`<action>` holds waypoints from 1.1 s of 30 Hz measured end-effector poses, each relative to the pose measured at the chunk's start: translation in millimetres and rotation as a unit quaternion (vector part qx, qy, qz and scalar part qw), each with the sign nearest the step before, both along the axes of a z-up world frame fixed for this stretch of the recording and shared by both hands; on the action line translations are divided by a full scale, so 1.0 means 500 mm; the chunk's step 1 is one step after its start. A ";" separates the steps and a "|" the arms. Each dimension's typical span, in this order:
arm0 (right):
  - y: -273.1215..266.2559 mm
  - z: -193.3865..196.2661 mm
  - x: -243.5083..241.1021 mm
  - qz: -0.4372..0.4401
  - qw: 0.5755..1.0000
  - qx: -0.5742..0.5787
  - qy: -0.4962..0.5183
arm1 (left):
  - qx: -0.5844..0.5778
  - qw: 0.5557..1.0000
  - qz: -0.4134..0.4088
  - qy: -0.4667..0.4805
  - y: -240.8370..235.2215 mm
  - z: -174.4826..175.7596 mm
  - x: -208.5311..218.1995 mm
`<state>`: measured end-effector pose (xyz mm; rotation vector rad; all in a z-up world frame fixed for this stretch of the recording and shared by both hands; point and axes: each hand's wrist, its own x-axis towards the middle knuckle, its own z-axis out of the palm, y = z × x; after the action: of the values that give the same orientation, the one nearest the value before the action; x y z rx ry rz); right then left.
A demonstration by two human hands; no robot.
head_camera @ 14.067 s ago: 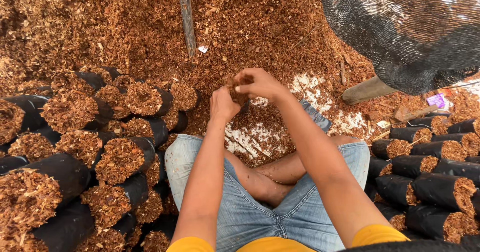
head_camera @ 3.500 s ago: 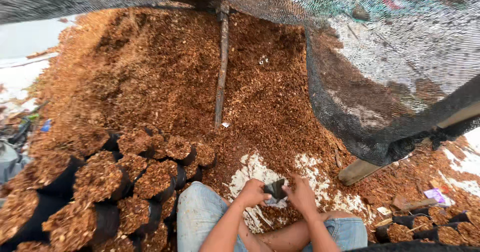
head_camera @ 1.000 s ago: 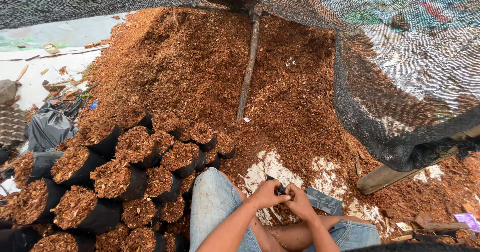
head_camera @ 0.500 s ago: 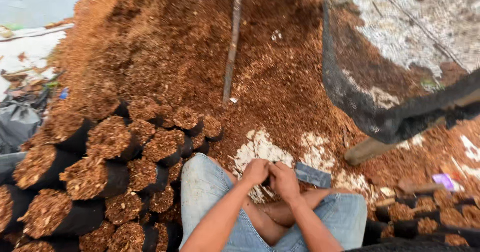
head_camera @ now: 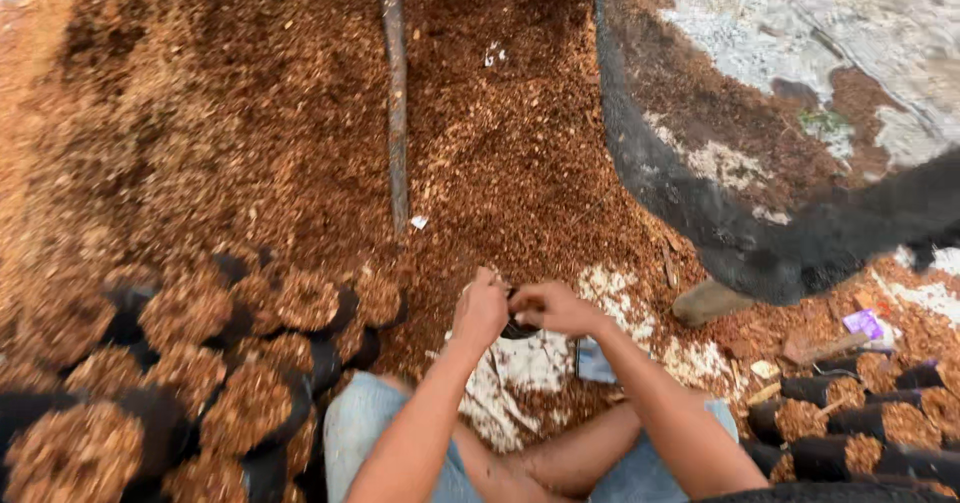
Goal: The person scoops wood shavings from a large pile and fills black plastic nursery bags. They pack the material into the bags by hand and place the filled bags among others on the ground.
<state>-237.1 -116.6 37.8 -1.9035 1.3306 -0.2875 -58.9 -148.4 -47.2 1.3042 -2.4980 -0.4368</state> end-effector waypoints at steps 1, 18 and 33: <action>-0.047 0.035 -0.013 -0.051 0.997 -0.029 -0.058 | 0.072 0.995 0.054 0.045 -0.028 0.010 0.009; -0.746 -0.049 -0.081 -0.169 0.969 0.032 0.175 | 0.189 0.967 0.130 0.112 -0.085 0.071 0.007; -0.439 -0.354 -0.087 -0.160 0.965 -0.047 0.201 | 0.322 0.930 0.165 -0.072 -0.080 0.014 0.008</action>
<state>-280.4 -336.2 -139.0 -1.8834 1.9351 -0.1264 -54.6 -188.7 -40.1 2.0146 -2.2449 -1.1780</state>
